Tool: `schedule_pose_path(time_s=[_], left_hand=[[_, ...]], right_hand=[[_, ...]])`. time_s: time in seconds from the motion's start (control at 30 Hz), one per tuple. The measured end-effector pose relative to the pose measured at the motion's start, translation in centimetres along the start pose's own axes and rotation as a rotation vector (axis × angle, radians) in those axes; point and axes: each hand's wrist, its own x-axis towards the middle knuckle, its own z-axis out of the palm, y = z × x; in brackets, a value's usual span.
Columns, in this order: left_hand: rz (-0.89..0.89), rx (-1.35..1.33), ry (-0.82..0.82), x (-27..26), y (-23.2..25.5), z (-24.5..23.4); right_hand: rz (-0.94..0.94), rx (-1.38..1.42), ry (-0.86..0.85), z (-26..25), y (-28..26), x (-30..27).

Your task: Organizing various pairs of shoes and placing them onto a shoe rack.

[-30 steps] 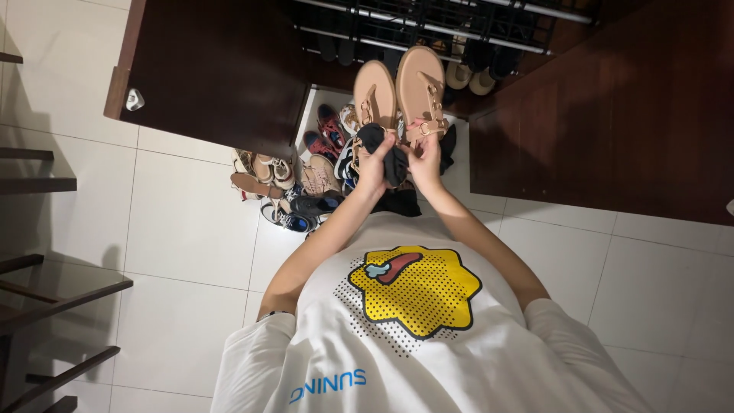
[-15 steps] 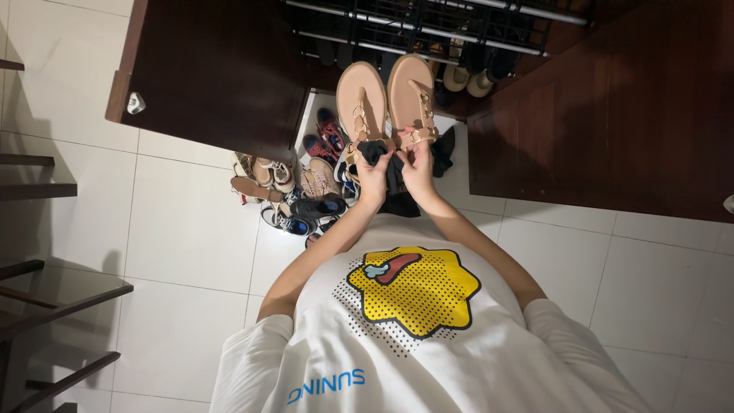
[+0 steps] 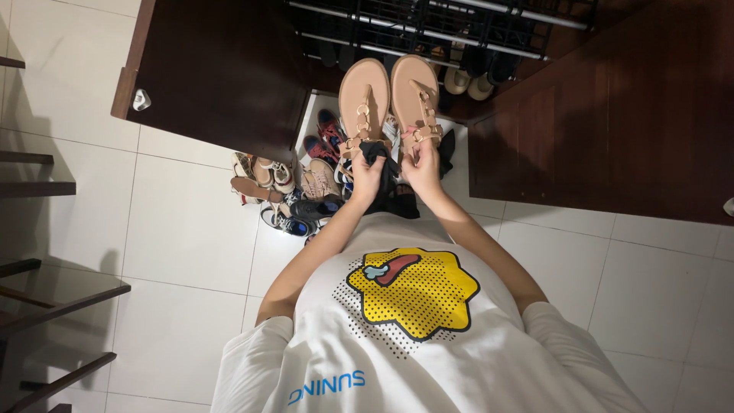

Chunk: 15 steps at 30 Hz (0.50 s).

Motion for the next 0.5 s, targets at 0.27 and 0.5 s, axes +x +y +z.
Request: schedule_pose_path(time_s=[0.27,0.5], left_hand=[[-0.037,-0.018,-0.104,-0.3,-0.3,-0.5],[-0.099,-0.039,-0.171,0.5,-1.5,-1.6]], right_hand=[[-0.123,-0.132,-0.042,0.9,0.8,-0.8],[-0.186,-0.155,-0.132,0.7,-1.9,0.1]])
